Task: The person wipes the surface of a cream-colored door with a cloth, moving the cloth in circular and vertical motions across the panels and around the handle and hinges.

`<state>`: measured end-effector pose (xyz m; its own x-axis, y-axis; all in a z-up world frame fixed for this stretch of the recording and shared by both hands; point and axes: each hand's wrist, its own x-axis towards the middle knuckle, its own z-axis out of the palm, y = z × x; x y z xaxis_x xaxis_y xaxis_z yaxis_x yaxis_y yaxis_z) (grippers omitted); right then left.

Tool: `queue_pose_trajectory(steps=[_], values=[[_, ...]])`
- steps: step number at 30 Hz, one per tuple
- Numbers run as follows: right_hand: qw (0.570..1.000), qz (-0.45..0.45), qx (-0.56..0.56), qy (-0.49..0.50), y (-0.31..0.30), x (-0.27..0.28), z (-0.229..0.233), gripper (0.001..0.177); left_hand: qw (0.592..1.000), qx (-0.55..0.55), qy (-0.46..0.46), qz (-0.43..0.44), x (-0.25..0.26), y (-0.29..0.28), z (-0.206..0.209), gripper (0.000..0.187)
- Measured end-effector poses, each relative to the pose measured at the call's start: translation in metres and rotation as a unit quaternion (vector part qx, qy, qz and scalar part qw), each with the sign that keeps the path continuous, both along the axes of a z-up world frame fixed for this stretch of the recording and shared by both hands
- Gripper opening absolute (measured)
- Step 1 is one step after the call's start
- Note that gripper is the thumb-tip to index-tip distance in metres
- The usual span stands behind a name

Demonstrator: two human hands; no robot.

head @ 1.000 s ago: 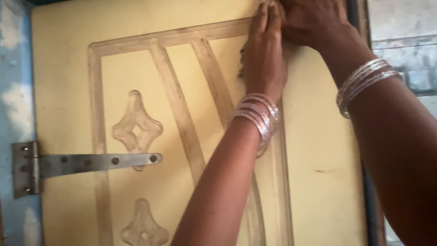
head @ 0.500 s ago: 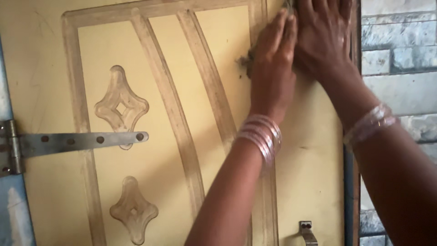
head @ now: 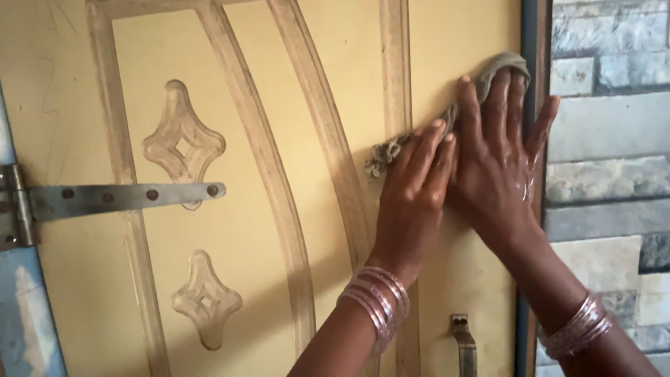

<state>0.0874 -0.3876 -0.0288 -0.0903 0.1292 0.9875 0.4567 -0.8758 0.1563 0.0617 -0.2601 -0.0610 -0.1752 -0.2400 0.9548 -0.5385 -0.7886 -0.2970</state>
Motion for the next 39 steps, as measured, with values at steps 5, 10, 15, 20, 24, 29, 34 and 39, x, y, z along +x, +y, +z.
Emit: queue_pose_trajectory(steps=[5,10,15,20,24,29,34,39], values=[[1.0,0.009,-0.002,0.0,0.005,-0.006,-0.035,0.071,0.999,0.006,0.039,0.014,-0.008,0.002,-0.036,0.059],[0.999,-0.002,0.003,0.047,0.002,-0.01,-0.081,0.069,0.998,0.023,0.064,0.007,-0.007,0.008,-0.088,0.055],[0.997,-0.019,0.008,0.071,0.0,-0.012,-0.125,0.069,0.997,0.048,0.058,0.034,-0.003,0.012,-0.128,0.051],[0.994,-0.025,0.031,0.103,0.004,-0.016,-0.146,0.07,0.989,0.104,0.085,0.06,-0.011,0.026,-0.137,0.057],[0.996,-0.007,0.03,0.078,0.009,-0.014,-0.136,0.067,0.979,0.13,0.04,0.154,-0.001,0.028,-0.117,0.058],[0.997,0.001,0.002,0.08,0.0,-0.014,-0.095,0.063,0.978,0.146,0.0,0.151,0.005,0.029,-0.066,0.053],[1.0,0.006,-0.016,0.011,-0.006,0.005,-0.028,0.061,0.969,0.146,-0.061,0.191,0.02,0.029,0.0,0.058],[0.996,-0.016,-0.06,-0.068,-0.018,0.02,0.039,0.057,0.981,0.133,-0.079,0.117,0.031,0.028,0.07,0.057]])
